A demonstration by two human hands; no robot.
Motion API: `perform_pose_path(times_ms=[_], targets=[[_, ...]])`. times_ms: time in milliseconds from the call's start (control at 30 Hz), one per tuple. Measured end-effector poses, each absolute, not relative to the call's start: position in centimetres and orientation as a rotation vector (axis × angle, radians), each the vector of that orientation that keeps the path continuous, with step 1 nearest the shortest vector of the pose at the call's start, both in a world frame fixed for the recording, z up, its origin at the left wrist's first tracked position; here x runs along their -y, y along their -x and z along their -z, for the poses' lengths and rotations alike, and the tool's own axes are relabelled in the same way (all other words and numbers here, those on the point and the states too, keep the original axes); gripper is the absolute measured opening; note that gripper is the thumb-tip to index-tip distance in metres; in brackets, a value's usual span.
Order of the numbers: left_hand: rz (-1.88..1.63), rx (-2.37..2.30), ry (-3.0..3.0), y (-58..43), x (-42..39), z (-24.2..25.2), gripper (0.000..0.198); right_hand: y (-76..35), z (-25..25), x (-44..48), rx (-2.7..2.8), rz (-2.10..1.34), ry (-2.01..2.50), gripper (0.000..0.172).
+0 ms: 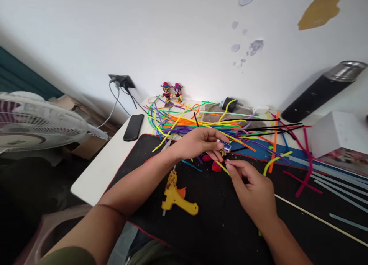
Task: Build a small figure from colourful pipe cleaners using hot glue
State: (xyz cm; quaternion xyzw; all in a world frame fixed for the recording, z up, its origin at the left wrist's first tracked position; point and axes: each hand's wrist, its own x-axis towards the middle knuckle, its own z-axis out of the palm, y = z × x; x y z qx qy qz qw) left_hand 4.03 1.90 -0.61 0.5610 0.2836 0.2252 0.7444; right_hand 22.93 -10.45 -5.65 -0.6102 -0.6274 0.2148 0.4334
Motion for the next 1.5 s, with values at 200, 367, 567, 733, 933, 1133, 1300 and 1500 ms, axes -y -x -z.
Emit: perform_pose_path(times_ms=[200,367,567,733,933,1133,1300,1500], targets=[[-0.514,-0.589,-1.256,-4.1,-1.9,0.8,0.027,-22.8,5.6,10.5,1.614,-0.482,1.501,0.029],[-0.554,-0.614,-1.356,-3.8,-1.7,0.2,0.040,-22.7,5.7,10.5,1.631,-0.470,1.501,0.032],[-0.572,-0.599,-1.398,-3.8,-1.5,-0.2,0.043,-22.9,5.7,10.5,1.651,-0.483,1.507,0.029],[-0.585,-0.585,-1.308,-4.1,-1.3,-0.1,0.031,-22.9,6.0,10.5,1.685,-0.483,1.513,0.030],[-0.581,-0.561,-1.228,-4.4,-0.7,0.1,0.033,-22.7,6.1,10.6,1.712,-0.486,1.483,0.029],[-0.556,-0.546,-1.194,-4.4,-0.5,0.1,0.040,-22.4,6.1,10.6,1.751,-0.502,1.446,0.027],[-0.552,-0.526,-1.200,-4.4,-0.6,0.1,0.042,-22.5,6.1,10.5,1.748,-0.504,1.466,0.026],[-0.533,-0.505,-1.220,-4.5,-0.5,0.1,0.042,-22.5,6.1,10.5,1.743,-0.526,1.464,0.027]])
